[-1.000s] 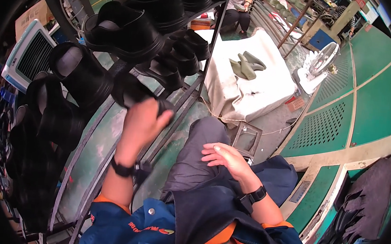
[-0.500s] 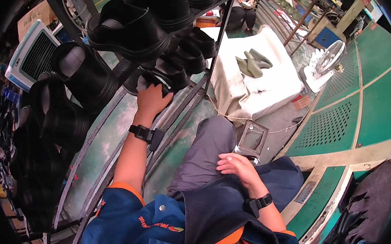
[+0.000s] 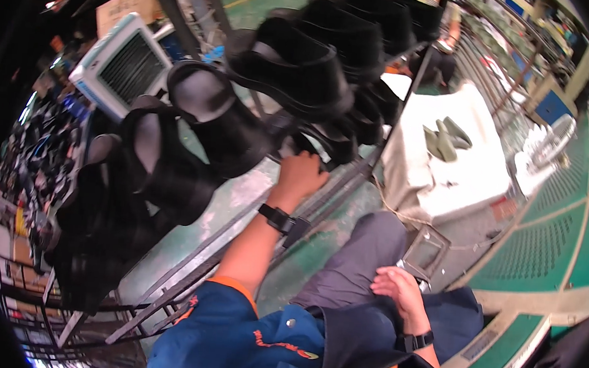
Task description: Inspecting shoes and placing them onto a storage rack.
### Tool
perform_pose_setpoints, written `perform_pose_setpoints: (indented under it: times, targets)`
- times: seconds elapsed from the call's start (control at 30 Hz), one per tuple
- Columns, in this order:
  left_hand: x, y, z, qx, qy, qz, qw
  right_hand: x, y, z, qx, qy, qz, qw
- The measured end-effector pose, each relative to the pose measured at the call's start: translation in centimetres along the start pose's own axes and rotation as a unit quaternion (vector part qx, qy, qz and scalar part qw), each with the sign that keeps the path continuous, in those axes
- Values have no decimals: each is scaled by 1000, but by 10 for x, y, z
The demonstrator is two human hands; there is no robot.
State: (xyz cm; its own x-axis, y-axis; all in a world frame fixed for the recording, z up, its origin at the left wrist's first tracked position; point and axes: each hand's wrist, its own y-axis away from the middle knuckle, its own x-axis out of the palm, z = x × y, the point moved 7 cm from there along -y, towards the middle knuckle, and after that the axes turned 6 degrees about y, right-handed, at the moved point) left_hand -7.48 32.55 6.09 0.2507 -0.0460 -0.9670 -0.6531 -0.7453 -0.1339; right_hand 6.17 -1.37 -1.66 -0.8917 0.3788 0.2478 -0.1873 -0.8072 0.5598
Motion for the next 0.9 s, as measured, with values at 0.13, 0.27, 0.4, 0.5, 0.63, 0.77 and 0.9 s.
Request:
perform_pose_setpoints:
  times: [0.13,0.27,0.4,0.5,0.63,0.77,0.9]
  targets:
    - [-3,6,2,2,35,-20,999,4,-7,0,0,-6,12,1000]
    - [1,6,2,-5,48,-22,999,3,-8,-2,3,-6,10,1000]
    - [-1,7,-2,8,42,-30,999,1,-9,-4,-3,-7,11,1000]
    - [-5,9,-1,7,49,-43,998,1,-10,3,-5,-1,12,1000]
    - [-1,9,6,2,59,-68,996,-3,-12,35,-4,108,10,994]
    - [5,8,10,60,109,-74,989,-23,-9,101,-83,251,-7,964]
    - [-28,17,-3,144,147,-60,977,-52,22,164,-143,387,35,910]
